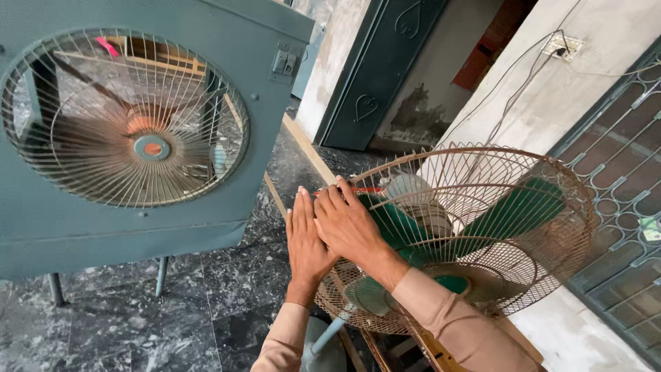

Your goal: The person repairs a standing fan by bending and adjusting the metal cage with their hands and using pliers to secure the structure. They then wipe the fan blades and cage with a cloth. The fan remains on its stand throughout the process.

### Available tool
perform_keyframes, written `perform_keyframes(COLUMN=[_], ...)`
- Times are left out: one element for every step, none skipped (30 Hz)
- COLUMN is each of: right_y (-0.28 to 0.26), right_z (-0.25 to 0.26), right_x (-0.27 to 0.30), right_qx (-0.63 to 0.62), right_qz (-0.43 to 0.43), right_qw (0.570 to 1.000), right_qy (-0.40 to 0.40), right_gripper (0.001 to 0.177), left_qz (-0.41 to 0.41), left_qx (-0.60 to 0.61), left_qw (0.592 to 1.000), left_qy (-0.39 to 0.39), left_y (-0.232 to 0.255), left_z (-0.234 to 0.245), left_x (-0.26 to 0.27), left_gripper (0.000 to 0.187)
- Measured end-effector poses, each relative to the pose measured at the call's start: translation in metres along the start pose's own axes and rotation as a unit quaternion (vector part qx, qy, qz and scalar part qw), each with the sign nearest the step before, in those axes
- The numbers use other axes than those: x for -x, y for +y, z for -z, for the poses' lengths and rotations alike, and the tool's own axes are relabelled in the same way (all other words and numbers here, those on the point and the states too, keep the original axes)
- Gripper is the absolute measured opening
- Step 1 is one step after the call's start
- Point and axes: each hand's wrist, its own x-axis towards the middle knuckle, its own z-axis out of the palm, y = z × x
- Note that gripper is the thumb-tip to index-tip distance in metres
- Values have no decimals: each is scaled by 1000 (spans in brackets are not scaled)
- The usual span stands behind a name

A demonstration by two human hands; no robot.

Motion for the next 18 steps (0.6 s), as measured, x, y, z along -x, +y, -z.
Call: perform_keyframes(right_y=[-2,-3,-3,-3,-3,-2,-2,-2,-3,-1,2,1,0,-1,-1,0,-1,0], right_z=[0,0,1,1,1,1,1,1,1,1,0,0,0,-1,-2,-2,-2,-2], right_x=[1,1,1,1,1,3,4,4,5,2,-1,1,3,3,3,2,2,2], right_qx=[-8,-16,-17,-18,-19,-17,-15,-13,-15,-15,-14,-19,-24,-28,-33,-38,-43,-45], right_qz=[-6,-12,-1,6,13,15,17,17,19,21,23,20,16,13,15,16,17,17], right_qw=[1000,1000,1000,1000,1000,1000,1000,1000,1000,1000,1000,1000,1000,999,999,999,999,999], right_qy=[9,20,13,7,0,-1,-2,-1,0,6,12,12,12,13,11,9,7,12], right_gripper=[50,52,53,54,56,55,54,54,52,50,48,46,44,43,42,42,41,42], left_qz=[9,16,24,28,33,41,53,62,72,88,104,124,146,168,189,198,208,217], left_qx=[6,10,15,8,1,-6,-8,-11,-13,19,52,84,99,115,130,131,133,134], left_qw=[1000,1000,1000,1000,999,999,998,997,996,995,993,988,984,979,973,971,969,966], left_qy=[1,2,3,7,11,14,24,34,44,40,35,25,7,-8,-24,-26,-28,-28], left_y=[-1,-4,-6,-8,-10,-11,-11,-12,-12,-13,-12,-11,-10,-10,-10,-10,-9,-9], left_z=[0,0,0,0,-1,-1,-2,-3,-3,-4,-5,-4,-4,-4,-3,-3,-3,-3], left_x=[4,6,9,10,11,15,17,18,20,17,14,18,20,20,20,20,19,19], left_gripper=[94,95,95,94,94,93,94,94,95,103,112,121,123,126,128,127,126,125])
